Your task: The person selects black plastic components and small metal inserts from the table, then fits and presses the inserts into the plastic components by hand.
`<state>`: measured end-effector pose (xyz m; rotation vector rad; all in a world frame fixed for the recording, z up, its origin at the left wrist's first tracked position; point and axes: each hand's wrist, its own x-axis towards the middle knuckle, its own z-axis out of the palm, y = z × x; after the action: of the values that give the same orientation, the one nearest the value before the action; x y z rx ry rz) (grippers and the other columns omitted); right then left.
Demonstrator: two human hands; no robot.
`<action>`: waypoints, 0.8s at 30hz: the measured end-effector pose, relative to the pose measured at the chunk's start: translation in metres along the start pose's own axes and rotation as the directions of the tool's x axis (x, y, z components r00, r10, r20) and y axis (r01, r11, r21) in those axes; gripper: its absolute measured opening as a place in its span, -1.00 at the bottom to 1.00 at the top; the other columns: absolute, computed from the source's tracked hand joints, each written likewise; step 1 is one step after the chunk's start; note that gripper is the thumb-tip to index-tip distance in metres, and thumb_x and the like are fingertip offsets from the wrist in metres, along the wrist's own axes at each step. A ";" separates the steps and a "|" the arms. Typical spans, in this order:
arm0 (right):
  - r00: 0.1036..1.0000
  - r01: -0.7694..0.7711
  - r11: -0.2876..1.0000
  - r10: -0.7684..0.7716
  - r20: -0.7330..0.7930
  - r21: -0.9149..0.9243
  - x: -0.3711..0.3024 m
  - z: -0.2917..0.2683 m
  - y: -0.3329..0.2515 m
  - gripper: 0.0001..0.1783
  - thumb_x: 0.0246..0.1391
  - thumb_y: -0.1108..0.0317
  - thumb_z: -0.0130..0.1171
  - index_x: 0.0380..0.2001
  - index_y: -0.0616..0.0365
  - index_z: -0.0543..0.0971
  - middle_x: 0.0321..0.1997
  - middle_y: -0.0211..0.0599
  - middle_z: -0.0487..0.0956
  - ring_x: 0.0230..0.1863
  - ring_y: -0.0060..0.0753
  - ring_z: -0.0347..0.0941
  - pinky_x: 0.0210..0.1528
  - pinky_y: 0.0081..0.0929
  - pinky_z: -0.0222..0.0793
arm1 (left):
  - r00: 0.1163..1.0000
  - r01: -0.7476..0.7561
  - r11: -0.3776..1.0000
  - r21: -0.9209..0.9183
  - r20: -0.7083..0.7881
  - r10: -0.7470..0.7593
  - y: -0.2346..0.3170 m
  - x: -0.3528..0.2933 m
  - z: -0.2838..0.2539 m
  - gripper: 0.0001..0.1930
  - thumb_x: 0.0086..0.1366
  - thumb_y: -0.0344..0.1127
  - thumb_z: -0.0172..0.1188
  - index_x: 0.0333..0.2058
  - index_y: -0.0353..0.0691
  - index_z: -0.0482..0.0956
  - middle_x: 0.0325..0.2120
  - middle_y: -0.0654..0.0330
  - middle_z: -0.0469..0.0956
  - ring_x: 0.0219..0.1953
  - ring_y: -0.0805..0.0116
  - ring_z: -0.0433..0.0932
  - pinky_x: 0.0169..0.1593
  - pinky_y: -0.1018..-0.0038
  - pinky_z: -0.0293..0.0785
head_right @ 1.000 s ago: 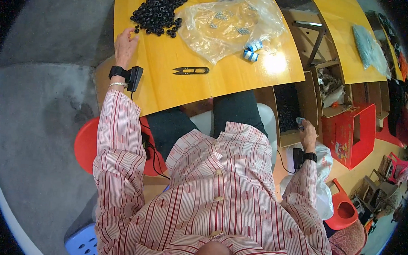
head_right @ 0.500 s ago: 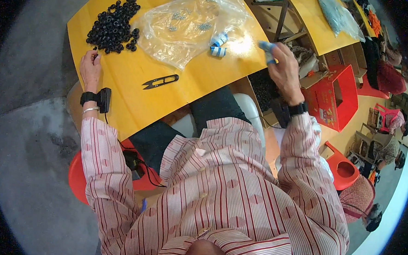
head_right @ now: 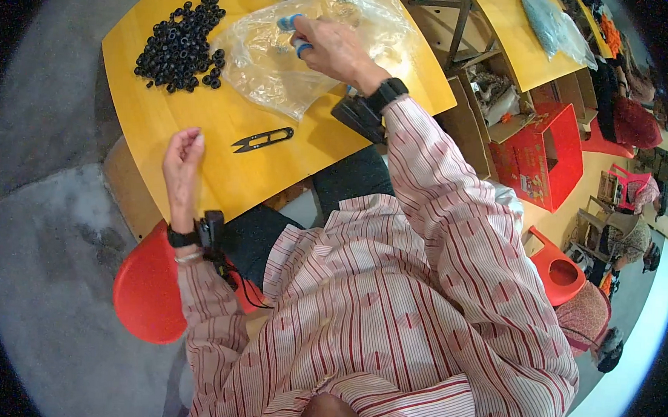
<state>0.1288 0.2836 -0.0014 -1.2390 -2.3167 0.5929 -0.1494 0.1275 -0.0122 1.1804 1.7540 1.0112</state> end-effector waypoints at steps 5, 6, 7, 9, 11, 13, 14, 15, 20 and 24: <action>0.995 0.103 0.995 -0.103 -0.009 -0.012 0.008 0.010 -0.004 -0.75 -0.13 0.50 0.03 -0.28 0.13 0.40 -0.29 -0.26 0.56 -0.20 -0.09 0.41 -0.18 -0.22 0.34 | 0.997 0.072 0.977 -0.201 0.008 -0.072 -0.001 -0.035 0.025 -0.76 0.21 -0.30 0.17 -0.20 -0.31 0.49 -0.40 0.33 0.41 -0.37 0.59 0.34 -0.24 0.68 0.31; 0.993 0.119 0.992 -0.119 -0.005 -0.039 0.006 0.014 -0.001 -0.72 -0.13 0.50 0.04 -0.25 0.12 0.41 -0.28 -0.26 0.54 -0.20 -0.12 0.40 -0.17 -0.26 0.34 | 0.998 0.068 0.970 -0.232 0.001 -0.070 -0.001 -0.037 0.027 -0.75 0.21 -0.30 0.17 -0.19 -0.32 0.48 -0.40 0.33 0.41 -0.37 0.59 0.34 -0.24 0.68 0.31; 0.991 0.134 0.989 -0.134 0.003 -0.065 0.005 0.016 -0.002 -0.69 -0.13 0.51 0.04 -0.22 0.12 0.41 -0.27 -0.26 0.52 -0.19 -0.15 0.39 -0.16 -0.31 0.34 | 0.997 0.069 0.970 -0.235 0.000 -0.071 -0.003 -0.038 0.028 -0.75 0.21 -0.30 0.17 -0.19 -0.32 0.48 -0.40 0.33 0.41 -0.37 0.59 0.34 -0.24 0.68 0.31; 0.991 0.101 0.994 -0.097 0.088 -0.036 0.001 0.014 0.000 -0.71 -0.14 0.51 0.04 -0.23 0.12 0.42 -0.26 -0.26 0.52 -0.19 -0.15 0.39 -0.15 -0.30 0.34 | 0.995 0.069 0.952 -0.298 -0.052 -0.088 -0.007 -0.039 0.030 -0.75 0.21 -0.32 0.17 -0.18 -0.33 0.47 -0.40 0.33 0.40 -0.36 0.60 0.34 -0.24 0.69 0.31; 0.982 0.065 0.998 -0.062 0.177 -0.012 0.000 0.005 -0.003 -0.72 -0.14 0.51 0.04 -0.25 0.13 0.43 -0.26 -0.26 0.52 -0.19 -0.15 0.39 -0.14 -0.29 0.34 | 0.993 0.076 0.944 -0.320 -0.060 -0.100 -0.009 -0.040 0.033 -0.75 0.20 -0.33 0.17 -0.18 -0.33 0.47 -0.40 0.33 0.40 -0.36 0.60 0.34 -0.23 0.69 0.31; 0.990 0.007 0.999 -0.001 0.142 -0.043 0.001 -0.002 -0.007 -0.75 -0.14 0.51 0.04 -0.29 0.13 0.43 -0.28 -0.27 0.53 -0.20 -0.15 0.39 -0.13 -0.27 0.34 | 0.992 0.081 0.938 -0.337 -0.065 -0.109 -0.011 -0.041 0.035 -0.75 0.20 -0.33 0.17 -0.18 -0.33 0.47 -0.41 0.34 0.39 -0.36 0.60 0.33 -0.23 0.69 0.31; 0.990 0.006 0.999 0.001 0.141 -0.044 0.002 0.001 -0.002 -0.75 -0.14 0.51 0.04 -0.29 0.13 0.43 -0.28 -0.27 0.53 -0.20 -0.15 0.39 -0.13 -0.27 0.34 | 0.992 0.066 0.944 -0.324 -0.078 -0.096 -0.012 -0.041 0.036 -0.76 0.20 -0.34 0.18 -0.19 -0.33 0.47 -0.41 0.34 0.39 -0.36 0.61 0.33 -0.23 0.70 0.30; 0.997 0.056 0.997 -0.053 0.059 -0.053 0.005 0.007 0.007 -0.75 -0.14 0.51 0.04 -0.29 0.13 0.43 -0.28 -0.26 0.53 -0.20 -0.15 0.39 -0.15 -0.28 0.35 | 0.992 0.051 0.949 -0.311 -0.091 -0.083 -0.012 -0.041 0.036 -0.76 0.20 -0.34 0.18 -0.19 -0.32 0.47 -0.41 0.34 0.39 -0.36 0.61 0.33 -0.23 0.71 0.30; 0.996 0.092 0.981 -0.089 0.026 -0.169 0.021 0.014 0.005 -0.70 -0.15 0.54 0.05 -0.25 0.09 0.41 -0.29 -0.30 0.53 -0.17 -0.16 0.38 -0.18 -0.30 0.37 | 0.989 0.038 0.951 -0.307 -0.125 -0.080 -0.014 -0.042 0.039 -0.77 0.20 -0.35 0.18 -0.19 -0.31 0.48 -0.41 0.34 0.40 -0.37 0.61 0.34 -0.23 0.70 0.31; 0.980 0.199 0.952 -0.197 0.033 -0.231 0.028 0.021 0.005 -0.65 -0.22 0.58 0.06 -0.26 0.08 0.41 -0.27 -0.39 0.53 -0.14 -0.17 0.37 -0.17 -0.31 0.38 | 0.987 0.029 0.952 -0.304 -0.143 -0.076 -0.014 -0.043 0.040 -0.77 0.20 -0.34 0.18 -0.19 -0.31 0.48 -0.41 0.34 0.41 -0.35 0.60 0.35 -0.22 0.68 0.31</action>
<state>0.1067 0.3066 -0.0161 -1.0828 -2.5362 0.2633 -0.1066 0.0905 -0.0330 0.8788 1.6640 1.3130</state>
